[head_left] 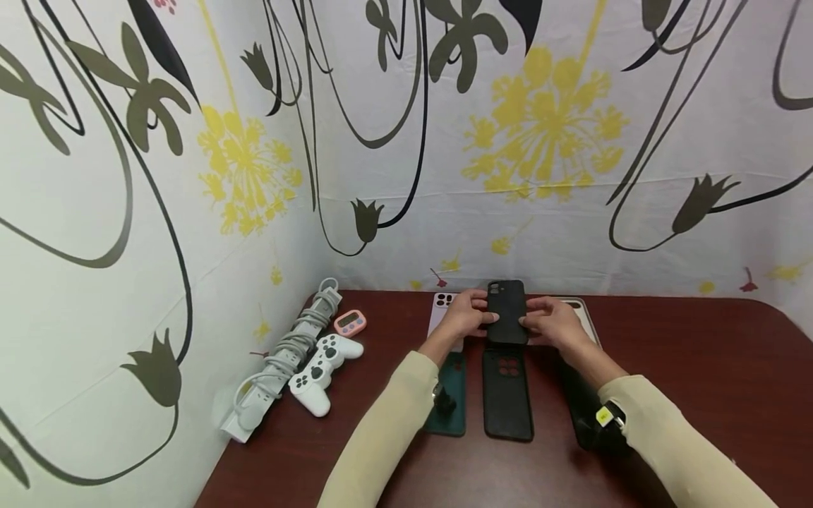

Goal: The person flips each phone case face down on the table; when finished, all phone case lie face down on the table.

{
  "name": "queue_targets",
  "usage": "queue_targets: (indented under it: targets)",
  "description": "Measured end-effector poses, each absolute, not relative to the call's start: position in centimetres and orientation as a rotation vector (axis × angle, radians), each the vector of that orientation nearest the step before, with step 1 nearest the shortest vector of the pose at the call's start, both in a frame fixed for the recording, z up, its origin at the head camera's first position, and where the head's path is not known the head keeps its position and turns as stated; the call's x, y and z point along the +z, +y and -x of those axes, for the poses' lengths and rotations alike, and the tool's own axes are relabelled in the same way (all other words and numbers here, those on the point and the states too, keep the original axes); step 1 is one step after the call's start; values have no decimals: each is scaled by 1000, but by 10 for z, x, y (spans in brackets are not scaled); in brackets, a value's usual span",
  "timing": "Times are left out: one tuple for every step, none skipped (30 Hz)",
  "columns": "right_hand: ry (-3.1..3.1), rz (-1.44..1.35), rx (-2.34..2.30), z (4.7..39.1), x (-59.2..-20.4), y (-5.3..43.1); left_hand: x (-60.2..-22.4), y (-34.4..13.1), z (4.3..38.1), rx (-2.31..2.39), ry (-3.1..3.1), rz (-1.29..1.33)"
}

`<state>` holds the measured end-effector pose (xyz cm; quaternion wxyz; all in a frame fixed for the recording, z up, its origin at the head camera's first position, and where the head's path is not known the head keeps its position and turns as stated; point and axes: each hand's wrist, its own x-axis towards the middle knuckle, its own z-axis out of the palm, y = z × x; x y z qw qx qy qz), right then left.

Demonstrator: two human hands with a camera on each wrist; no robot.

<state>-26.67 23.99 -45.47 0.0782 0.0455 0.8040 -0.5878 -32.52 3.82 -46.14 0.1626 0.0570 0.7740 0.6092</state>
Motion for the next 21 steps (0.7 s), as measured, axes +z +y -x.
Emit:
queue_targets:
  targets:
    - [2402, -136, -1761, 268, -455, 241, -461, 38, 325, 1736, 2213, -170]
    - [2396, -135, -1761, 269, -456, 241, -460, 38, 325, 1735, 2213, -177]
    - [2392, -134, -1762, 270, -456, 241, -460, 37, 324, 1735, 2208, -183]
    - [2388, -134, -1763, 271, -456, 242, -459, 37, 324, 1737, 2201, -188]
    - [2385, -133, -1765, 273, -457, 242, -459, 36, 324, 1740, 2193, -188]
    - [2383, -135, -1766, 274, -457, 242, -459, 35, 324, 1745, 2183, -188]
    - [2387, -133, -1760, 275, -457, 242, -459, 34, 325, 1750, 2173, -186]
    - [2393, -134, -1752, 275, -457, 242, -459, 33, 325, 1752, 2163, -188]
    - [2406, -139, -1740, 276, -457, 242, -459, 33, 325, 1754, 2155, -189]
    - [2419, -143, -1725, 276, -457, 243, -459, 33, 325, 1755, 2150, -189]
    - [2437, -140, -1704, 277, -456, 244, -459, 34, 325, 1754, 2147, -189]
    - [2459, -140, -1681, 277, -456, 244, -459, 34, 325, 1750, 2148, -190]
    - [2486, -138, -1653, 278, -455, 244, -459, 34, 325, 1744, 2151, -191]
    - [2519, -144, -1620, 279, -454, 244, -459, 34, 325, 1739, 2153, -191]
    - [2550, -142, -1588, 280, -454, 243, -459, 35, 326, 1732, 2159, -192]
    - [2578, -141, -1561, 282, -454, 243, -459, 35, 326, 1722, 2169, -193]
    - [2595, -136, -1543, 283, -454, 242, -459, 35, 326, 1712, 2182, -193]
    - [2608, -137, -1529, 284, -454, 242, -459, 35, 327, 1700, 2195, -194]
    - [2617, -135, -1516, 285, -455, 241, -460, 36, 327, 1691, 2206, -193]
    - [2620, -135, -1511, 286, -456, 241, -460, 36, 327, 1683, 2217, -187]
    - [2612, -135, -1517, 287, -457, 241, -460, 37, 328, 1672, 2230, -185]
